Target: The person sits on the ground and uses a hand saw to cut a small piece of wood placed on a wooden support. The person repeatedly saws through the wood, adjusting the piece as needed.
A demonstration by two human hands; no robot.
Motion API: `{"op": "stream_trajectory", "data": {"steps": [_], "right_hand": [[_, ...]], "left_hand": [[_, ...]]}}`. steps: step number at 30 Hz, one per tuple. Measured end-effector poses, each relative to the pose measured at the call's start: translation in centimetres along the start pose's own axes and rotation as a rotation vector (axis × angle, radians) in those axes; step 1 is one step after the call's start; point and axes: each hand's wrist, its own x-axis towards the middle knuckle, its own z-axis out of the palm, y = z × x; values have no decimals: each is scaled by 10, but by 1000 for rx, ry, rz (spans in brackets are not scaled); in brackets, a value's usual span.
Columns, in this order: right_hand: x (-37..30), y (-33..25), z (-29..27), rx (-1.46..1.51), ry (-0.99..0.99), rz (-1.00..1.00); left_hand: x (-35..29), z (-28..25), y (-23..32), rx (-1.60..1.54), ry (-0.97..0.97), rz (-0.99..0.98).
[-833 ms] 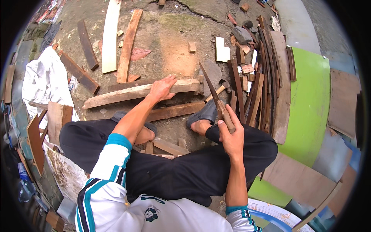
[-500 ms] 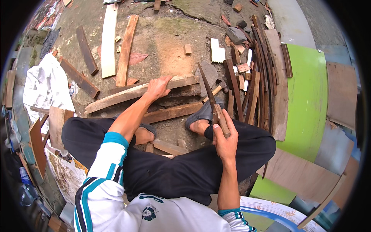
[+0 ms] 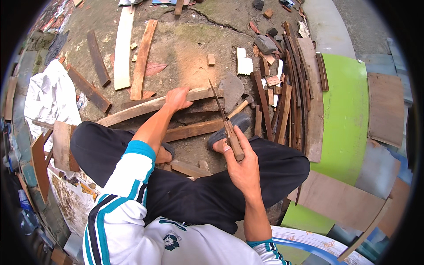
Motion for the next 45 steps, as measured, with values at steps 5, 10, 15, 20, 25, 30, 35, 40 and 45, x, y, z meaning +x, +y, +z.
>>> {"op": "stream_trajectory", "data": {"steps": [5, 10, 15, 20, 25, 30, 35, 40, 45], "right_hand": [[-1, 8, -2, -22, -61, -9], [-4, 9, -5, -48, -158, -34], [-12, 26, -3, -120, -157, -88], [-19, 23, 0, -58, -157, -9], [-20, 13, 15, -96, -90, -13], [-24, 6, 26, -119, -39, -43], [-32, 0, 32, -172, -24, -40], [60, 38, 54, -264, 64, -111], [25, -3, 37, -168, -63, 25]], "left_hand": [[1, 1, 4, 24, -64, -65], [2, 2, 6, 20, -90, -117], [-5, 10, 7, 70, -32, -135], [-6, 12, 6, 57, -22, -141], [-15, 13, 11, 79, 4, -154], [-24, 11, 24, 41, 21, -153], [-22, 11, 11, 7, 7, -139], [-18, 13, 17, 32, 86, -74], [-17, 17, 2, 44, 76, -98]]}}
